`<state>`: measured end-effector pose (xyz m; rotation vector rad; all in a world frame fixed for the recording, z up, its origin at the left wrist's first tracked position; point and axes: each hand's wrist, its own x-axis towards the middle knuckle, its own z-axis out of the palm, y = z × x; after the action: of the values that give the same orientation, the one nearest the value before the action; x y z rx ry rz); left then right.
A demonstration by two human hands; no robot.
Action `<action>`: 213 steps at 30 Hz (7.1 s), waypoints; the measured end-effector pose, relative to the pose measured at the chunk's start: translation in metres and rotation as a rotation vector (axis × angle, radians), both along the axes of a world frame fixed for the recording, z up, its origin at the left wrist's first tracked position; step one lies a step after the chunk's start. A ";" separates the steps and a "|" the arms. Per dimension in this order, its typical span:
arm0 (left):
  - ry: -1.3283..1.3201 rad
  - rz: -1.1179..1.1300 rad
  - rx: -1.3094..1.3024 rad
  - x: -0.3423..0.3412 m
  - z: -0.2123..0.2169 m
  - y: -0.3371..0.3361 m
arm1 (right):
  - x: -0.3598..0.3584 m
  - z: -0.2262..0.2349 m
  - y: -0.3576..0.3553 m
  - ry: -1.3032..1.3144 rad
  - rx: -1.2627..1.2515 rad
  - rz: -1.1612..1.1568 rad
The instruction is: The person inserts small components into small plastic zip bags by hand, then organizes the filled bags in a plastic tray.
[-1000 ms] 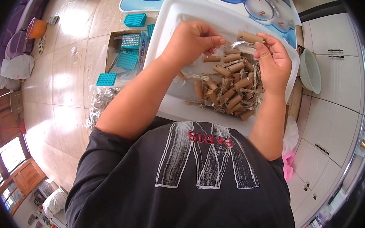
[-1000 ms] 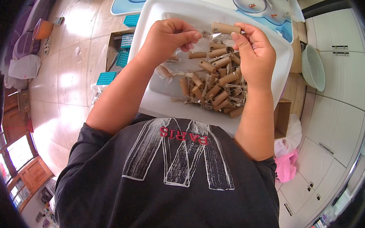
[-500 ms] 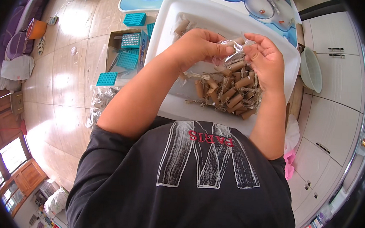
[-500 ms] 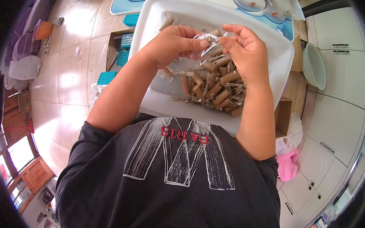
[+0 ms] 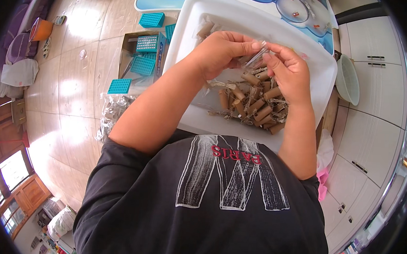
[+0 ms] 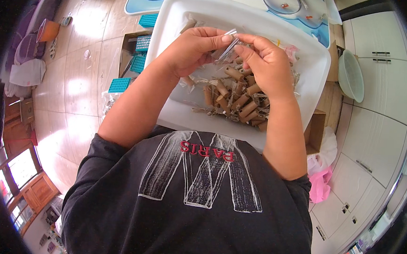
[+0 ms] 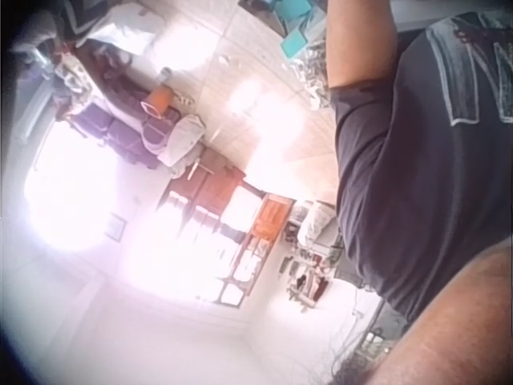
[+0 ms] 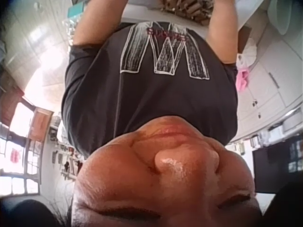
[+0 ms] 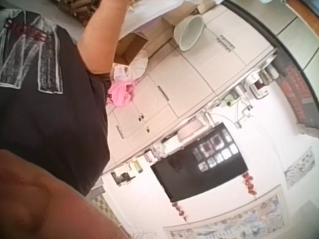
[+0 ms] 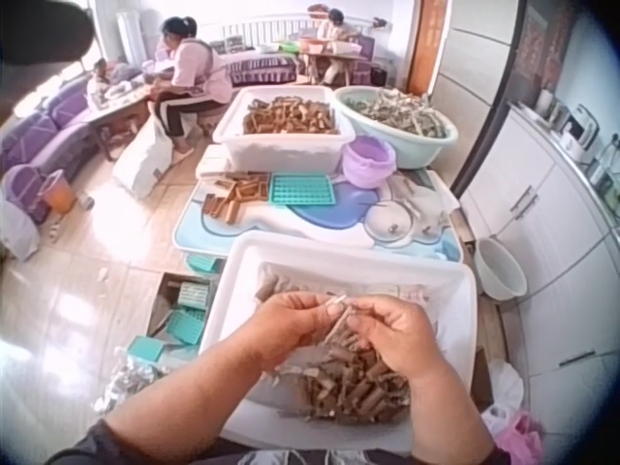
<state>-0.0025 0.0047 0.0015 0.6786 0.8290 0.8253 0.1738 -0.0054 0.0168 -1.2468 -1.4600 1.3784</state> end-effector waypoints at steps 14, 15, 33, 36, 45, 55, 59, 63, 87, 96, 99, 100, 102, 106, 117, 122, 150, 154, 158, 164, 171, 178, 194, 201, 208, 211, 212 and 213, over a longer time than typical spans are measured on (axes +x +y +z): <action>0.130 0.129 0.125 0.006 -0.010 0.005 | 0.004 -0.004 0.005 -0.060 0.040 -0.036; 0.148 0.153 0.123 0.007 -0.011 0.004 | 0.001 -0.004 0.004 -0.131 0.158 -0.126; 0.387 0.151 0.359 0.022 -0.002 -0.013 | -0.012 -0.018 0.011 -0.125 0.475 -0.401; 0.336 0.189 0.361 0.021 -0.005 -0.011 | 0.024 -0.019 0.028 0.307 0.303 -0.470; 0.187 0.301 0.262 0.003 0.002 -0.002 | 0.021 -0.003 0.018 0.501 -0.177 -0.192; 0.233 0.270 0.298 0.004 0.001 -0.003 | -0.002 -0.008 0.011 0.130 -0.072 -0.165; 0.210 0.270 0.298 0.003 -0.001 -0.002 | -0.004 -0.010 0.011 0.114 -0.028 -0.181; 0.177 0.267 0.270 0.003 0.005 -0.001 | -0.005 -0.013 0.011 0.137 -0.015 -0.191; 1.392 0.259 0.675 -0.026 0.008 0.006 | 0.029 0.002 0.027 0.314 -0.031 -0.418; 1.268 0.176 1.030 0.031 -0.009 0.010 | 0.043 0.023 0.025 0.538 0.206 -0.545; 1.282 -0.086 0.649 0.052 -0.018 0.026 | 0.039 0.021 0.022 0.556 0.192 -0.511; 1.332 -0.124 0.595 0.058 -0.021 0.032 | 0.037 0.020 0.021 0.557 0.197 -0.513; 1.377 -0.167 0.543 0.065 -0.022 0.039 | 0.031 0.019 0.018 0.580 0.166 -0.495; 1.332 -0.146 0.533 0.071 -0.031 0.045 | 0.026 0.015 0.019 0.548 0.141 -0.473; 1.657 -0.746 0.732 0.024 -0.015 0.018 | 0.023 0.014 0.020 0.523 0.117 -0.455; 1.585 -0.499 0.786 0.022 -0.024 0.011 | 0.023 0.011 0.020 0.509 0.106 -0.414; 0.761 0.150 0.811 -0.012 0.025 0.005 | 0.019 0.008 0.018 0.255 -0.093 -0.282; 0.740 0.078 0.756 -0.010 0.031 0.002 | 0.023 0.003 0.019 0.280 -0.144 -0.237; 0.650 0.117 0.727 -0.010 0.027 0.002 | 0.018 0.007 0.017 0.298 -0.225 -0.257; 0.648 0.117 0.686 -0.009 0.026 0.003 | 0.022 0.001 0.017 0.493 -0.248 -0.173; 0.616 0.100 0.692 -0.004 0.022 0.001 | 0.020 0.004 0.020 0.331 -0.018 -0.389; 0.571 0.145 0.626 -0.004 0.021 0.003 | 0.017 0.007 0.008 -0.145 0.062 0.022; 0.711 0.132 0.385 0.019 -0.015 0.028 | 0.029 0.012 0.014 0.262 0.208 -0.343; 1.090 -0.166 0.275 0.056 -0.037 0.059 | 0.025 0.011 0.013 0.269 0.232 -0.357; 1.128 -0.059 0.293 0.073 -0.031 0.042 | 0.019 0.011 0.011 0.297 0.191 -0.272; 1.156 -0.053 0.364 0.062 -0.025 0.042 | 0.020 0.010 0.010 0.306 0.199 -0.238; 1.239 -0.077 0.473 0.059 -0.023 0.042 | 0.021 0.009 0.010 0.314 0.206 -0.218; 1.321 -0.105 0.583 0.056 -0.023 0.041 | 0.022 0.009 0.010 0.315 0.206 -0.218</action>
<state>0.0537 0.0462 -0.0216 1.8499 1.7146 0.4315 0.1959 0.0048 0.0255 -0.9759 -1.1770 1.1832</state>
